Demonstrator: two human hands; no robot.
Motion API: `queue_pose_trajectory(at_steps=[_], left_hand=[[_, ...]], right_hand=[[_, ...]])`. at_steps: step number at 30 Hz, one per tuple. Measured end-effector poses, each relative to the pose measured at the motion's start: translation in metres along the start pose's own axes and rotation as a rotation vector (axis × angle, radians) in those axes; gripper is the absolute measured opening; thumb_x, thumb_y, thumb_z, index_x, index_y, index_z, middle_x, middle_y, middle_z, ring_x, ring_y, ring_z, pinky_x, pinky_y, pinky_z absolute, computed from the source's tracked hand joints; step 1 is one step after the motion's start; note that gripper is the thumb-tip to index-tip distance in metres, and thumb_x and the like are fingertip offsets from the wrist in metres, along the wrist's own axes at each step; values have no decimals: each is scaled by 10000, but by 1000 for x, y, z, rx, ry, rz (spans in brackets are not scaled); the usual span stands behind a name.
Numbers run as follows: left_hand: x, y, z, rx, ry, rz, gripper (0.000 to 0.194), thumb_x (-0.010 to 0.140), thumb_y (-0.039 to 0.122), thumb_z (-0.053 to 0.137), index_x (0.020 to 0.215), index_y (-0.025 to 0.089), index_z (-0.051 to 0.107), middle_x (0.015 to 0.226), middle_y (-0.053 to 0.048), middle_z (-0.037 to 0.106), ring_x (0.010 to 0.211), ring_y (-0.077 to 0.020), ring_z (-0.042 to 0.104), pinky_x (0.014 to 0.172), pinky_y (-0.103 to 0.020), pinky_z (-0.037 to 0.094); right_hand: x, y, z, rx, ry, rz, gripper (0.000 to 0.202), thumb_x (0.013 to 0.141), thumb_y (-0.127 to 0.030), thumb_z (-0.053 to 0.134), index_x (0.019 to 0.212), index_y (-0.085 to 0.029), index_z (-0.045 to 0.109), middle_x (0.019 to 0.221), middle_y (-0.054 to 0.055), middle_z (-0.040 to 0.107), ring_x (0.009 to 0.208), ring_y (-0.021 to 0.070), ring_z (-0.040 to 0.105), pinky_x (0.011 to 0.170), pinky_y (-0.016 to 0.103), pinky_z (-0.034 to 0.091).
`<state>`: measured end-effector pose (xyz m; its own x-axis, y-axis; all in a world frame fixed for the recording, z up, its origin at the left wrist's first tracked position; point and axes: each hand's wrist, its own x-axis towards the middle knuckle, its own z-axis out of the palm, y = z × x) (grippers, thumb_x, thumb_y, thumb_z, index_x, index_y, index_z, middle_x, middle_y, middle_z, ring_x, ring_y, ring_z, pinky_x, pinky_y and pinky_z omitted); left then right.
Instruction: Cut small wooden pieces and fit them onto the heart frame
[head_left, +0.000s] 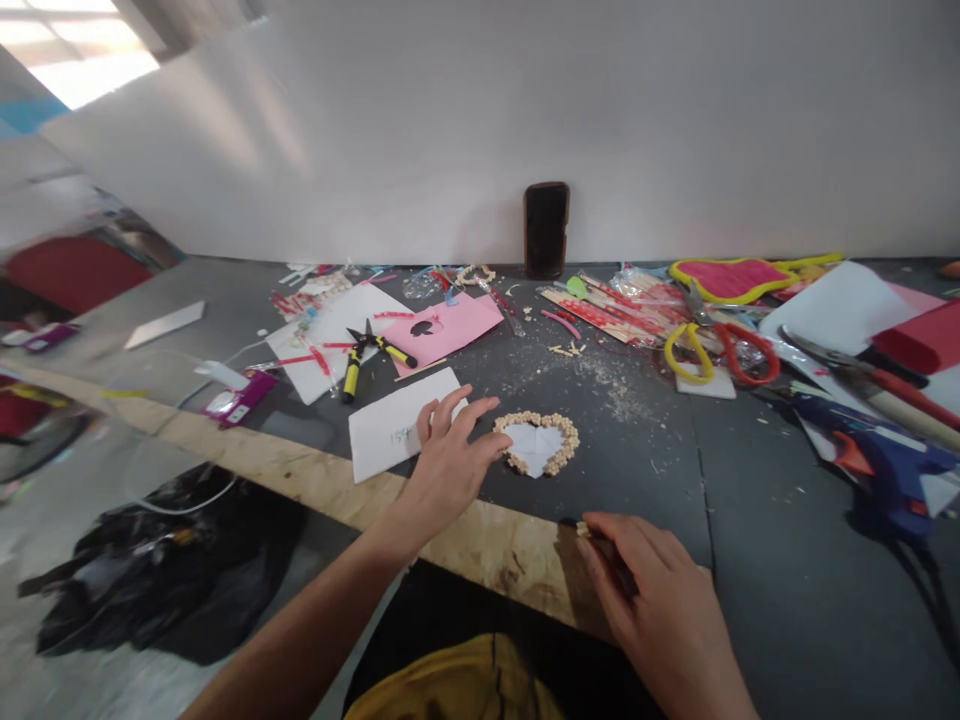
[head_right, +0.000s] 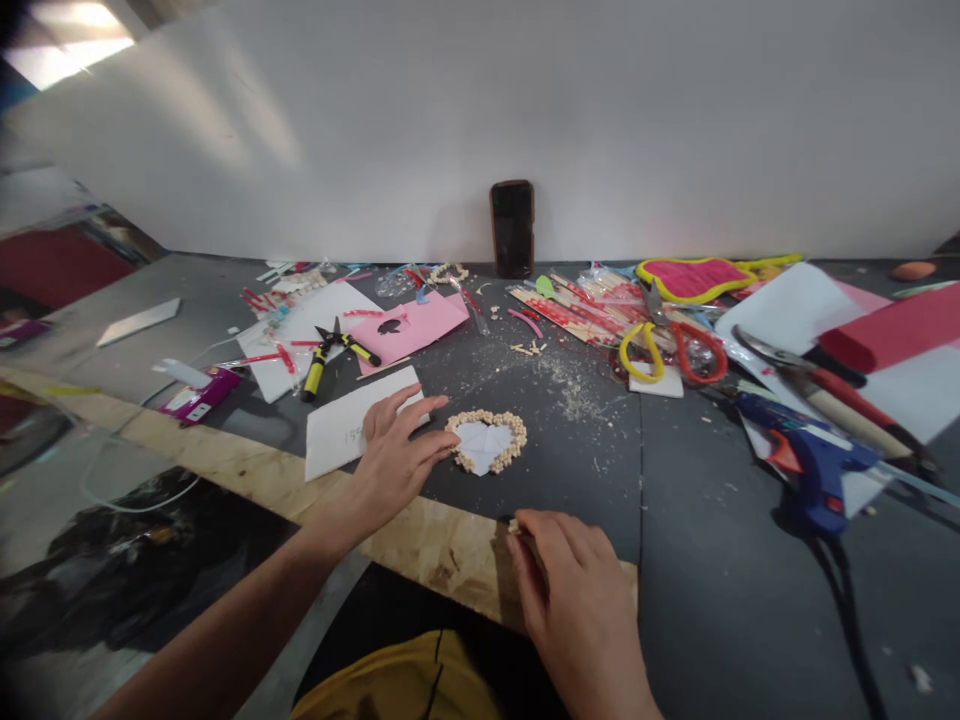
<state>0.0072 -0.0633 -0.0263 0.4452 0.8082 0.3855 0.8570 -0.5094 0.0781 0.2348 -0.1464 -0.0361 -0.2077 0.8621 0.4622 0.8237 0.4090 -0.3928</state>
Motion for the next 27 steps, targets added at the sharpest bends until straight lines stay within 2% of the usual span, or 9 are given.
queue_pose_trajectory(at_steps=[9, 15, 18, 22, 27], left_hand=[[-2, 0, -7, -37, 0, 22, 218, 866, 162, 552, 1009, 297, 645, 1318, -54, 468, 1307, -316, 283, 1011, -531, 252], [-1, 4, -9, -83, -32, 59, 168, 878, 238, 552, 994, 279, 667, 1326, -60, 457, 1314, -318, 263, 1025, -517, 256], [-1, 2, -9, -80, -49, 26, 182, 877, 277, 556, 1031, 281, 654, 1341, -55, 462, 1323, -309, 265, 1042, -509, 247], [-5, -3, -10, -52, -93, -94, 368, 914, 404, 477, 1231, 229, 544, 1377, -96, 462, 1349, -304, 257, 1073, -533, 214], [-12, 2, -8, -62, -299, -130, 651, 941, 534, 283, 1421, 95, 278, 1454, -178, 372, 1410, -315, 141, 1079, -631, 94]], right_hand=[[-1, -1, 0, -1, -1, 8, 152, 897, -280, 468, 959, -218, 592, 841, 9, 693, 728, 149, 638, 645, 278, 463], [0, -1, 0, -3, 6, 11, 169, 891, -281, 465, 942, -210, 610, 825, 19, 697, 712, 146, 643, 628, 270, 468], [1, -2, -1, -1, -9, 19, 169, 888, -274, 466, 940, -209, 613, 827, 26, 699, 709, 148, 644, 631, 274, 475], [2, -3, -2, 2, -10, 30, 169, 886, -271, 465, 939, -216, 616, 841, 28, 702, 720, 149, 648, 636, 276, 481], [2, -2, 0, 11, 8, 10, 155, 884, -266, 473, 941, -216, 608, 831, 18, 700, 710, 143, 647, 634, 272, 475]])
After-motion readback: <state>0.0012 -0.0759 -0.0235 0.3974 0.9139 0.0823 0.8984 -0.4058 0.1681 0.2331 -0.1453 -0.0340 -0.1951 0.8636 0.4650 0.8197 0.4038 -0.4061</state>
